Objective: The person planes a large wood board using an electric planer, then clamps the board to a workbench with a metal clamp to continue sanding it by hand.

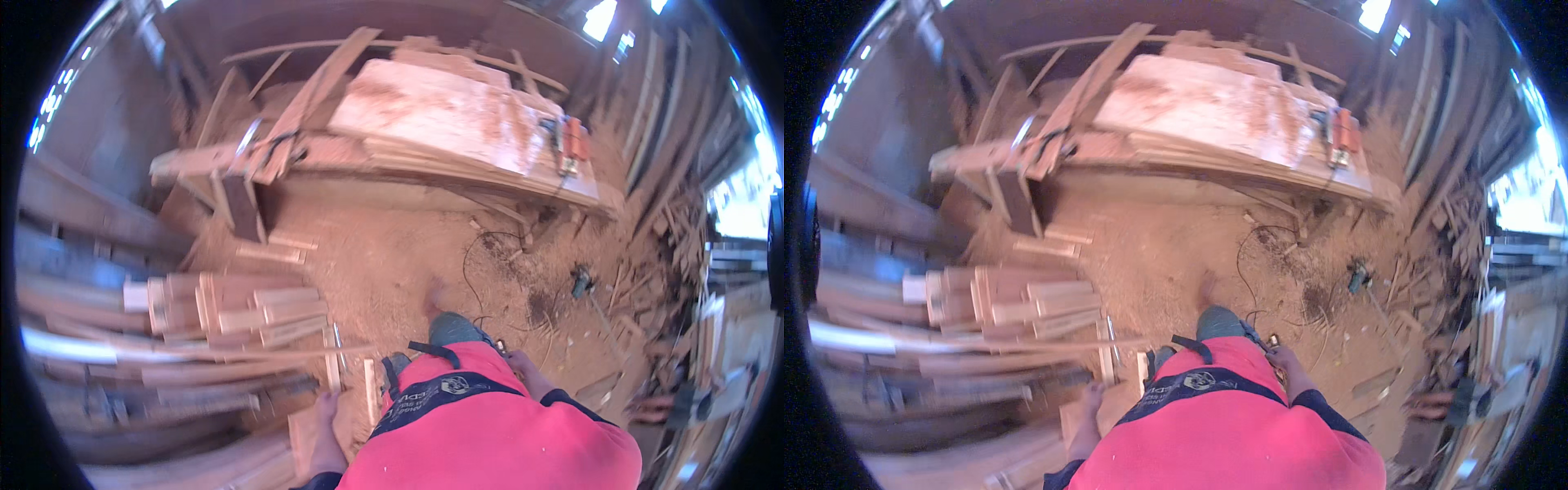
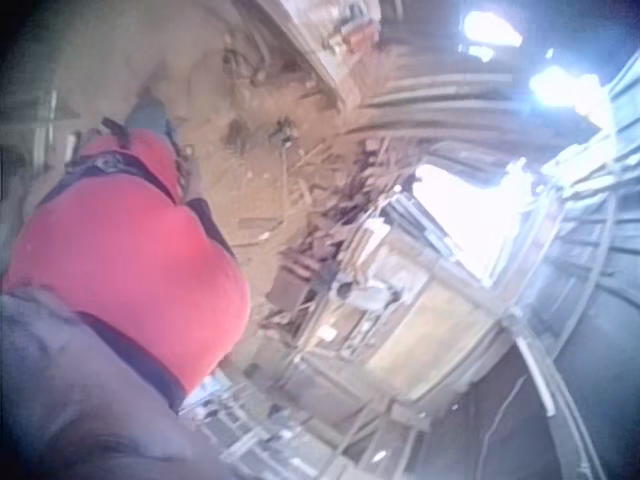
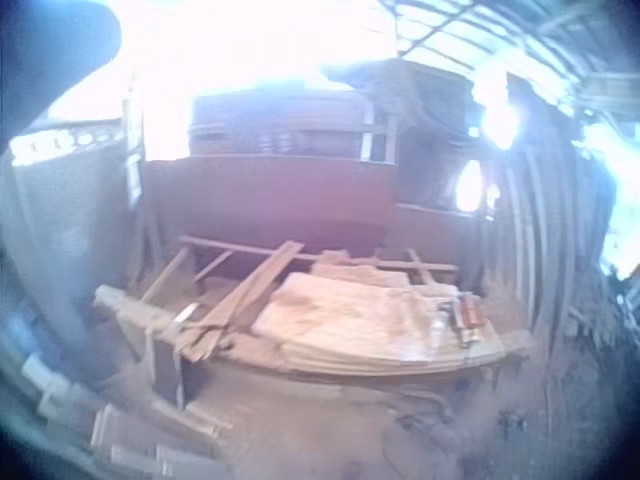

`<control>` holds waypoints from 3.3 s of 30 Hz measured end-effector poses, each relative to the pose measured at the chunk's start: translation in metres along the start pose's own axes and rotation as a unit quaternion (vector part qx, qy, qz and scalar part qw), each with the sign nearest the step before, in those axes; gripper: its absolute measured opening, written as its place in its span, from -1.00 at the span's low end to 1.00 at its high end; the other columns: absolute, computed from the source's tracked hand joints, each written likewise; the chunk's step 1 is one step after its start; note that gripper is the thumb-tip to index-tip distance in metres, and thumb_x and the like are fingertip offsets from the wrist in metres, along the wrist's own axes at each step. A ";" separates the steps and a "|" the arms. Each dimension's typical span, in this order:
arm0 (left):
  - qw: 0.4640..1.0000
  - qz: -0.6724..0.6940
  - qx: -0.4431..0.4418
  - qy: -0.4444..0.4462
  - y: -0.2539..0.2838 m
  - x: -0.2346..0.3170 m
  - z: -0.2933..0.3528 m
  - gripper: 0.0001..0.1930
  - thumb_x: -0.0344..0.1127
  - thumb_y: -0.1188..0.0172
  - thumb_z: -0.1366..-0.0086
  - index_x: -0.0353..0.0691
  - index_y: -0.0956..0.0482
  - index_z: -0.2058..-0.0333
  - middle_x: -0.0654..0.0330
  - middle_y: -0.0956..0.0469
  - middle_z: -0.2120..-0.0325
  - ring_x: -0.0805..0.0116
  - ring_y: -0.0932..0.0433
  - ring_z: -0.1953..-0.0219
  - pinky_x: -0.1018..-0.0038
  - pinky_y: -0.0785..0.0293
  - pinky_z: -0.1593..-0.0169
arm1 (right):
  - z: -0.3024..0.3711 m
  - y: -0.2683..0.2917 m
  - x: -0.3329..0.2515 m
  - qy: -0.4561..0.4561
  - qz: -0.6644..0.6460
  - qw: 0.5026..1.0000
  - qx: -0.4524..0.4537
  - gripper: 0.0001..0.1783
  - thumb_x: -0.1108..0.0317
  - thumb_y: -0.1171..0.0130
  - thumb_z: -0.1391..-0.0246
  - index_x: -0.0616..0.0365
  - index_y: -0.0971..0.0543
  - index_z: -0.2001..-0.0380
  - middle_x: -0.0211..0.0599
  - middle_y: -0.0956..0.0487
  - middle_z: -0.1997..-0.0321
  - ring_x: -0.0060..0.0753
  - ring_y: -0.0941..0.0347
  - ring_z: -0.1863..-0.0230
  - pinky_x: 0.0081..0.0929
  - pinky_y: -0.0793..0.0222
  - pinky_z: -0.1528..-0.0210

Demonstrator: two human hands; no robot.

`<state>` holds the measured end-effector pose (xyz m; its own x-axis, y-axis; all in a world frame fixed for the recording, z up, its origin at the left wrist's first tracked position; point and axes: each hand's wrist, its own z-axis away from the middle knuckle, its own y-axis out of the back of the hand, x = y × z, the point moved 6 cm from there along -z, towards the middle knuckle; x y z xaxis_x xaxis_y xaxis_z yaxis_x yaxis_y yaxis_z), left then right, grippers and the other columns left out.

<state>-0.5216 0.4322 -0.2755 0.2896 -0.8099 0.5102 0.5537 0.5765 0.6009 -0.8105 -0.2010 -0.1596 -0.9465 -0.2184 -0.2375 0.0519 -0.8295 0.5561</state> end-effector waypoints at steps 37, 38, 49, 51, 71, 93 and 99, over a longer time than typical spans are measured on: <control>1.000 0.021 0.011 -0.018 0.216 0.856 -0.576 -0.07 0.49 -0.02 -0.25 -0.38 -0.52 -0.14 -0.14 -0.62 0.07 0.08 -0.55 -0.08 0.30 -0.42 -0.11 | -0.167 0.323 0.002 -0.250 -0.581 0.725 0.273 -0.75 0.16 -0.19 -0.19 0.10 -0.52 0.42 -0.45 -0.34 0.72 -0.49 -0.25 0.82 -0.40 -0.23 0.80; 0.986 0.112 -0.117 -0.048 0.133 0.880 -0.591 -0.18 0.39 0.02 -0.33 -0.33 -0.51 -0.14 0.04 -0.62 0.05 0.19 -0.57 0.04 0.37 -0.46 -0.02 | -0.144 0.288 0.049 -0.287 -0.525 0.745 0.295 -0.74 0.17 -0.20 -0.16 0.11 -0.53 0.48 -0.43 -0.34 0.73 -0.47 -0.27 0.81 -0.37 -0.26 0.79; 0.997 0.060 -0.032 -0.033 0.149 0.853 -0.572 -0.19 0.30 -0.13 -0.33 -0.45 -0.44 -0.15 0.06 -0.53 -0.05 0.28 -0.49 -0.05 0.35 -0.39 -0.14 | -0.123 0.258 -0.029 -0.453 -0.558 0.687 0.107 -0.71 0.18 -0.22 -0.14 0.13 -0.52 0.54 -0.35 -0.37 0.76 -0.36 -0.29 0.82 -0.38 -0.19 0.80; 0.991 0.091 -0.068 -0.078 0.105 0.900 -0.530 -0.23 0.28 -0.13 -0.34 -0.43 -0.46 -0.12 0.10 -0.57 0.02 0.32 -0.51 0.03 0.39 -0.42 -0.08 | -0.121 0.262 -0.011 -0.403 -0.558 0.713 0.130 -0.71 0.18 -0.22 -0.13 0.13 -0.53 0.54 -0.36 -0.37 0.75 -0.39 -0.29 0.82 -0.37 -0.21 0.80; 0.996 0.054 -0.005 -0.066 0.095 0.871 -0.549 -0.43 0.14 0.01 -0.48 -0.36 -0.63 0.16 0.26 -0.43 0.41 0.45 -0.36 0.36 0.42 -0.33 0.28 | -0.091 0.540 -0.096 -0.085 -0.339 0.713 0.607 -0.59 0.13 -0.24 -0.22 0.17 -0.60 -0.02 -0.12 -0.62 0.35 -0.27 -0.54 0.36 -0.35 -0.44 0.28; 0.977 -0.078 0.109 -0.164 0.086 0.897 -0.507 -0.17 0.32 0.09 -0.41 -0.54 -0.54 -0.04 -0.20 -0.60 0.07 -0.08 -0.55 0.06 0.17 -0.42 -0.04 | -0.270 0.596 -0.150 -0.011 -0.101 0.809 0.578 -0.67 0.16 -0.06 -0.29 0.11 -0.62 0.05 0.00 -0.61 0.20 0.10 -0.54 0.13 -0.03 -0.44 0.09; 0.995 -0.010 0.066 -0.075 0.080 0.888 -0.527 -0.25 0.24 -0.02 -0.40 -0.50 -0.54 -0.06 -0.07 -0.61 0.06 0.14 -0.53 0.05 0.27 -0.41 -0.04 | -0.250 0.579 -0.127 0.100 -0.287 0.774 0.555 -0.72 0.32 -0.09 -0.25 0.25 -0.60 0.07 0.04 -0.59 0.13 0.13 -0.52 0.08 -0.10 -0.44 0.06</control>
<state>0.1912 -0.2978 -0.0992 0.1539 -0.8012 0.5782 0.4483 0.5781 0.6817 -0.5804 -0.7819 -0.0070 -0.6372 -0.1451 -0.7570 -0.7707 0.1088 0.6279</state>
